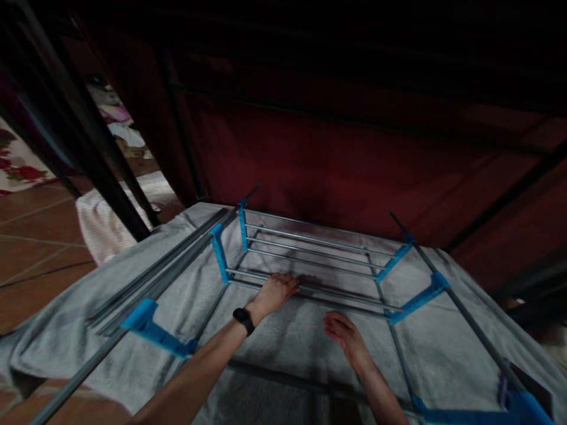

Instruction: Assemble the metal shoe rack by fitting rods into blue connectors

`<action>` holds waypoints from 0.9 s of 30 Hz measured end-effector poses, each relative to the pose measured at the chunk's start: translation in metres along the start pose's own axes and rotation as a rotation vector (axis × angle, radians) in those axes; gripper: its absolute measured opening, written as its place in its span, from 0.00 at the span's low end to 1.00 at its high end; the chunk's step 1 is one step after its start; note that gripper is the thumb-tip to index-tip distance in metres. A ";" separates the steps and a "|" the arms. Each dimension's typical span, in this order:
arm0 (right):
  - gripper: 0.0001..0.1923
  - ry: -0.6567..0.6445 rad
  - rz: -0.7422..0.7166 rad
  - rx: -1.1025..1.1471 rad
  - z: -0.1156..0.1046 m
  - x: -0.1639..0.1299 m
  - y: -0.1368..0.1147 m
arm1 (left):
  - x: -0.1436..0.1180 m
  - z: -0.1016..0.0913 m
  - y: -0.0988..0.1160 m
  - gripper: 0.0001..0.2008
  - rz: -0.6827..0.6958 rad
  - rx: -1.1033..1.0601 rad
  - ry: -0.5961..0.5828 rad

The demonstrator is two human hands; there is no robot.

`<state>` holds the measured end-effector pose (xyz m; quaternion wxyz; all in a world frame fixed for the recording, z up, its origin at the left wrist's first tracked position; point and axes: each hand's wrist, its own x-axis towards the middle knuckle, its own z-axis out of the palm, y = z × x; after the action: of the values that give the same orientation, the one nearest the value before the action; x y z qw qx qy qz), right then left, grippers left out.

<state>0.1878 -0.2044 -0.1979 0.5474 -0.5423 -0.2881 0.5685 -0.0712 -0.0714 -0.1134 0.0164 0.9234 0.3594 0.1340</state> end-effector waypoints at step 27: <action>0.05 0.520 -0.137 0.364 -0.121 0.036 -0.057 | 0.004 -0.006 -0.002 0.17 -0.016 -0.002 -0.068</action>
<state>0.3246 -0.1894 -0.1861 0.7275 -0.5422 -0.0680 0.4149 -0.0706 -0.0678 -0.1071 0.0306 0.9245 0.3659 0.1029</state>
